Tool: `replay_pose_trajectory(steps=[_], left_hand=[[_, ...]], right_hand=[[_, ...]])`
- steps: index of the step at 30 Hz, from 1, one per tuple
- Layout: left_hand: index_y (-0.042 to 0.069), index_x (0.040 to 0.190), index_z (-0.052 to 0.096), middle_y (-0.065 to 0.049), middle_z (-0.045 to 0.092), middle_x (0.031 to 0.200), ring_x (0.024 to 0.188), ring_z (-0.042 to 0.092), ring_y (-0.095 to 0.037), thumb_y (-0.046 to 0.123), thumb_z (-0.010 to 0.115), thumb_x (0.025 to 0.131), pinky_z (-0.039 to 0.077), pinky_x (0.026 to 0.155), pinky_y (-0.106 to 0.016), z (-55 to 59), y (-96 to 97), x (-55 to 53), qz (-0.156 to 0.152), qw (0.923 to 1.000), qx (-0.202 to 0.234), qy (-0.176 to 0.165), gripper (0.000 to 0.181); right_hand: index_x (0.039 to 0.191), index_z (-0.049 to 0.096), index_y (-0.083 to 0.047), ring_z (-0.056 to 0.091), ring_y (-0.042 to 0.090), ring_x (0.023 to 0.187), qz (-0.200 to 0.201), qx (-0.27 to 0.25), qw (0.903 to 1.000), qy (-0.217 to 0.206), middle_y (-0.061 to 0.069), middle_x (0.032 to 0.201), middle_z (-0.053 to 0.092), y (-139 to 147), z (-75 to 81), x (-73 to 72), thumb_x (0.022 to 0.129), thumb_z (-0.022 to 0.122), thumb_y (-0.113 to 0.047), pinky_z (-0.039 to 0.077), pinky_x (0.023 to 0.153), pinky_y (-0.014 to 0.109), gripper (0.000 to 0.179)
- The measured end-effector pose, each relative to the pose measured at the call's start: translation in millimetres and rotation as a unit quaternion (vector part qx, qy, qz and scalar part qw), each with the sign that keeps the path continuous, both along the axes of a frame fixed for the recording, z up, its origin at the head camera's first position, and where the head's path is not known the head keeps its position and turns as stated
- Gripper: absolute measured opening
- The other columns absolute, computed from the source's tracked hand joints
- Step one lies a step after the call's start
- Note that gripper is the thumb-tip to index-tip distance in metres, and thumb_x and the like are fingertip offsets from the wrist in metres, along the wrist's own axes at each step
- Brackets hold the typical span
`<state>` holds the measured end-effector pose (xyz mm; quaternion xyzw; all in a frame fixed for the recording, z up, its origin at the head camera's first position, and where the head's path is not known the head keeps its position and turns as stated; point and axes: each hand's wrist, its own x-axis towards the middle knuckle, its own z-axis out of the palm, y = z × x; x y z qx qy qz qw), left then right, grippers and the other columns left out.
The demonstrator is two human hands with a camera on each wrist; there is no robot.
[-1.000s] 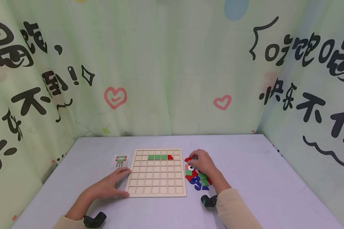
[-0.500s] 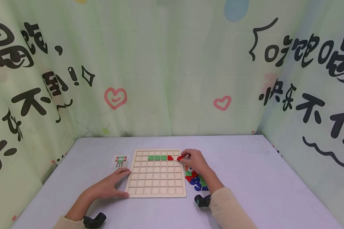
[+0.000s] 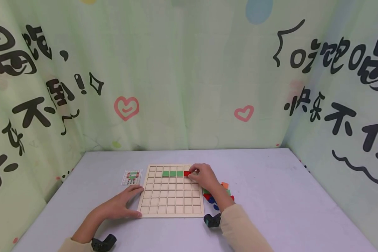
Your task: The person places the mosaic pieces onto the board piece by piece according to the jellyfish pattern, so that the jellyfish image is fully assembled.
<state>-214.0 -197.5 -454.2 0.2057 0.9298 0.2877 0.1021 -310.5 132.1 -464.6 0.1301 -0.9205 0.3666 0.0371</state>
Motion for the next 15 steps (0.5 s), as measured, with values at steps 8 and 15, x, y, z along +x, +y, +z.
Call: replay_pose_trajectory(steps=[8,15], left_hand=[[0.004,0.145,0.041,-0.013,0.036,0.151,0.139,0.037,-0.036,0.044,0.081,0.074,0.034,0.111,-0.056,0.0,-0.2,0.0,0.002,1.0,0.003,0.0,0.091],[0.005,0.145,0.042,-0.012,0.035,0.151,0.14,0.036,-0.035,0.044,0.081,0.074,0.034,0.111,-0.055,-1.9,0.3,-2.0,0.005,1.0,0.003,-0.007,0.09]], right_hand=[[0.094,0.072,-0.016,0.05,0.018,0.089,-0.006,-0.002,1.0,-0.005,0.004,0.098,0.062,-16,1.0,0.4,0.086,0.073,-0.018,0.047,0.075,0.031,0.008],[0.093,0.072,-0.016,0.051,0.017,0.087,-0.003,0.002,1.0,0.0,0.003,0.098,0.062,-26,-0.7,-2.6,0.086,0.074,-0.019,0.047,0.075,0.031,0.008]])
